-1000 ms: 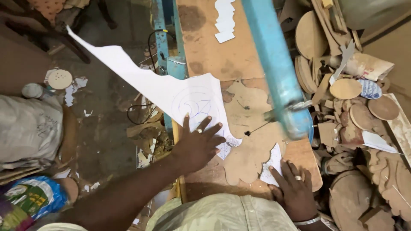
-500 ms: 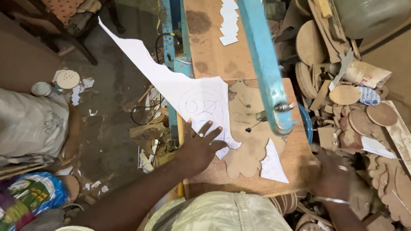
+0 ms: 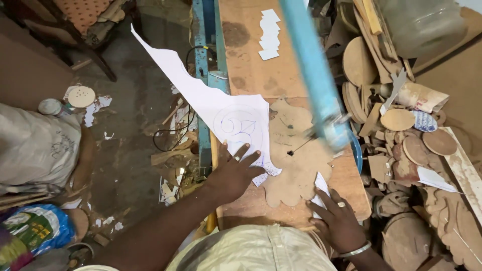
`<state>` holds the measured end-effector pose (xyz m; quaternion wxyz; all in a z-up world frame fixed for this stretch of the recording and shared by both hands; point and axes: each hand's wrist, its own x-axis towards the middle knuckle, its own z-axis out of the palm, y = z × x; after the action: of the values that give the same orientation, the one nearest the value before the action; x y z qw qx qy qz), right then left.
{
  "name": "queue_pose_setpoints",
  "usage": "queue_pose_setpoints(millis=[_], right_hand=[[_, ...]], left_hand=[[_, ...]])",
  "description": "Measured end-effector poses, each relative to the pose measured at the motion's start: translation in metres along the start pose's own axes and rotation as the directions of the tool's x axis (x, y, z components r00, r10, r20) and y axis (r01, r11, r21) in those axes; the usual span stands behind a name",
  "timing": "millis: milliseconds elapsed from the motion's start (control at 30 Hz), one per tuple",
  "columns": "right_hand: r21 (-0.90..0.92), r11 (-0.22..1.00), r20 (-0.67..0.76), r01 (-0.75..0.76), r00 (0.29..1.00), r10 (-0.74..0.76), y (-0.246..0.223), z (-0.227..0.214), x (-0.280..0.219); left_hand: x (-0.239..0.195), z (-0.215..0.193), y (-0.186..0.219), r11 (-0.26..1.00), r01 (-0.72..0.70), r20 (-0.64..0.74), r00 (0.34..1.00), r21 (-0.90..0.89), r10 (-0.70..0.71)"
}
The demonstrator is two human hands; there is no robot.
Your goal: The person uses a band saw to cut a white paper template with a drawn design. They guide the paper along the blade, repositioning it several times to follow the drawn lines and complete the cut.
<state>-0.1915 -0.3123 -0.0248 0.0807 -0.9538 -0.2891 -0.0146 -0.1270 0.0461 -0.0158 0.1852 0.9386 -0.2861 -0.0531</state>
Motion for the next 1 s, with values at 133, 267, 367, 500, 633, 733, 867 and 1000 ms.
queue_pose_setpoints(millis=[133, 267, 367, 500, 633, 733, 867, 1000], right_hand=[[0.036, 0.999, -0.024, -0.002, 1.000, 0.003, 0.010, 0.003, -0.010], [0.142, 0.990, -0.094, -0.029, 0.995, 0.042, 0.010, 0.001, -0.016], [0.187, 0.982, -0.149, -0.032, 0.987, 0.061, 0.010, 0.001, -0.020], [0.174, 0.982, -0.163, -0.071, 0.982, 0.100, 0.013, -0.002, -0.027], [0.074, 0.985, -0.084, -0.156, 0.983, 0.162, 0.038, -0.015, -0.032], [0.026, 0.909, -0.047, -0.417, 0.907, 0.417, 0.082, -0.022, -0.050], [-0.542, 0.646, -0.378, -0.538, 0.842, 0.385, 0.107, -0.036, -0.052], [-0.072, 0.787, -0.036, -0.613, 0.790, 0.612, 0.071, -0.014, -0.025]], left_hand=[[0.002, 0.010, -0.006, 1.000, 0.001, 0.008, 1.000, 0.007, -0.001], [0.002, 0.014, -0.007, 1.000, -0.021, -0.058, 0.998, 0.001, 0.021], [-0.001, -0.012, 0.004, 0.998, 0.029, 0.039, 0.999, -0.056, -0.027], [0.000, -0.013, 0.005, 0.998, 0.044, 0.086, 0.995, -0.041, -0.040], [0.000, -0.004, 0.001, 0.999, 0.038, 0.069, 0.997, -0.039, -0.035], [0.001, 0.001, -0.002, 1.000, 0.025, 0.056, 0.998, -0.014, -0.025], [0.001, -0.007, 0.002, 0.999, 0.045, 0.101, 0.994, -0.016, -0.043], [-0.001, -0.009, 0.003, 0.997, 0.053, 0.104, 0.993, -0.055, -0.047]])
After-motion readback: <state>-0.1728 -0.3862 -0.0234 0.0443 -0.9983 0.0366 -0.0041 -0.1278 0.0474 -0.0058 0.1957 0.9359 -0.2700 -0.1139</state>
